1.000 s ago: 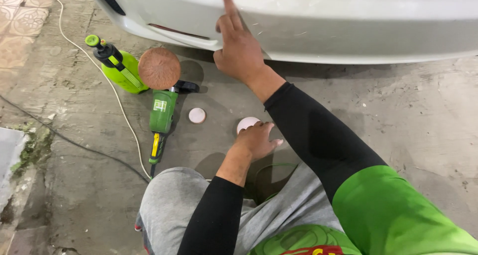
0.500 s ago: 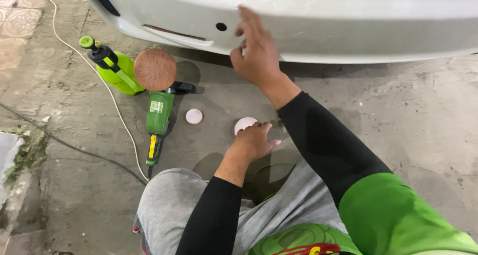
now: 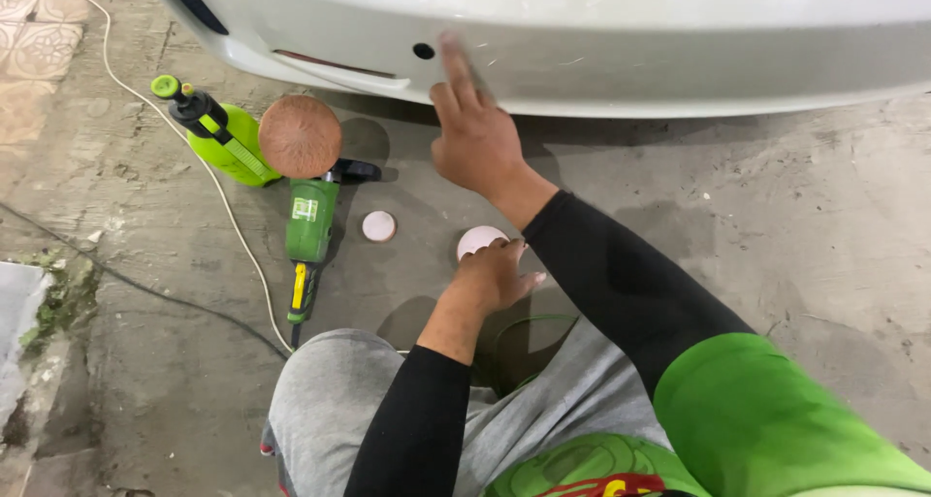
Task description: Polishing and detailing the lower rear bumper of a white car using a power buffer and buffing compound.
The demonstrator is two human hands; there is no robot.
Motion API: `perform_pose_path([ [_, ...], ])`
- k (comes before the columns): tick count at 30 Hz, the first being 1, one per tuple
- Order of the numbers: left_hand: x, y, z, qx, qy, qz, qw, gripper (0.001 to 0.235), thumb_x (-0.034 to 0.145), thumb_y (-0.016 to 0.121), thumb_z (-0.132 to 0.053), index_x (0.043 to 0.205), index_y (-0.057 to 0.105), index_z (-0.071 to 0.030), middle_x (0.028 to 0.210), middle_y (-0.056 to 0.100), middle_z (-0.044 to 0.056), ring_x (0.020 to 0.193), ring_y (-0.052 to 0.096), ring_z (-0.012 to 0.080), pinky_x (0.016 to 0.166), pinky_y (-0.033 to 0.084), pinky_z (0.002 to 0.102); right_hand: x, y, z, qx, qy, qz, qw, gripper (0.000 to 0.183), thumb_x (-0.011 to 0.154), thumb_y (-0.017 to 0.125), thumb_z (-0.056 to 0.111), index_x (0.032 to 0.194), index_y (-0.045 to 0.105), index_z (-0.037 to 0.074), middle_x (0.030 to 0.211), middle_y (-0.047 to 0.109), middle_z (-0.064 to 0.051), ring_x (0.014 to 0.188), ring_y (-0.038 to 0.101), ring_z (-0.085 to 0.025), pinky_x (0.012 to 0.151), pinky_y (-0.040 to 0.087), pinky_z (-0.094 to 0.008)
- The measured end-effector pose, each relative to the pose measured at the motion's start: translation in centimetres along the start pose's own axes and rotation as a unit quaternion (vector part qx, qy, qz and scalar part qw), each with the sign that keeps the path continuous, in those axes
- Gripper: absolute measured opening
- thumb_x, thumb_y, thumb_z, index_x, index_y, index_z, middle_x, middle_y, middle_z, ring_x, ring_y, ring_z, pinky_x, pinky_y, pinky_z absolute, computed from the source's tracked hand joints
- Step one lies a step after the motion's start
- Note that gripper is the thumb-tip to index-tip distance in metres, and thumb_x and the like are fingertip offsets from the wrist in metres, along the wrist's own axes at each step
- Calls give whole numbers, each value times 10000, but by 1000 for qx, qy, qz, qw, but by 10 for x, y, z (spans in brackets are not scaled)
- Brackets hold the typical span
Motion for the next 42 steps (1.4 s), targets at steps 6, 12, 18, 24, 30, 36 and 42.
perform_pose_path([
  [6,-4,-8,-5,4,-7,20,1000,696,893,639,-558,1431,528,-131,1392,597,128,1288,572,337,1036,461,533,-12,1,3,-40,30,49,998,485,788,634,79,1250,521,-14,1675,30,-270,1159,639,-431,781,591,-482],
  [12,3,4,3,29,-6,33,999,711,912,618,-571,1437,512,-104,1412,582,130,1303,561,333,1040,459,529,-17,21,13,-70,26,138,988,436,856,609,64,1276,519,-13,1683,1,-280,1019,659,-405,723,594,-493],
  [18,9,11,5,25,-4,38,999,730,887,632,-550,1448,499,-101,1438,548,129,1293,557,334,1038,452,529,-26,43,9,-76,22,208,975,470,877,590,62,1332,491,-5,1669,-43,-270,1006,647,-418,745,586,-516],
  [24,1,10,7,39,-12,37,998,647,905,664,-519,1383,581,-91,1369,627,132,1240,623,334,1032,487,525,-53,49,-10,-8,94,237,967,458,878,568,39,1330,491,38,1693,-81,-251,1164,610,-453,880,562,-536],
  [30,-3,2,-3,5,0,3,1000,668,877,695,-513,1408,553,-134,1335,628,154,1225,610,357,1000,485,546,-84,41,-59,-16,145,156,977,516,808,606,60,1310,491,28,1657,-73,-289,1291,511,-519,925,542,-524],
  [36,1,9,-5,-3,14,6,1000,687,857,698,-512,1414,536,-143,1341,612,159,1223,601,360,987,477,557,-117,28,-107,-3,209,105,972,568,784,632,79,1322,475,-19,1662,-80,-333,1277,532,-517,946,543,-494],
  [42,8,25,-7,34,26,24,999,653,875,679,-522,1372,559,-116,1344,621,150,1230,606,359,989,499,536,-149,15,-144,9,210,43,977,594,764,649,80,1324,483,-30,1666,-50,-324,1200,578,-517,876,545,-501],
])
Point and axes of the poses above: each hand's wrist, its own x-axis towards the middle knuckle, its own y-axis out of the palm, z = x × y, the point moved 4 cm from there along x, towards the middle knuckle
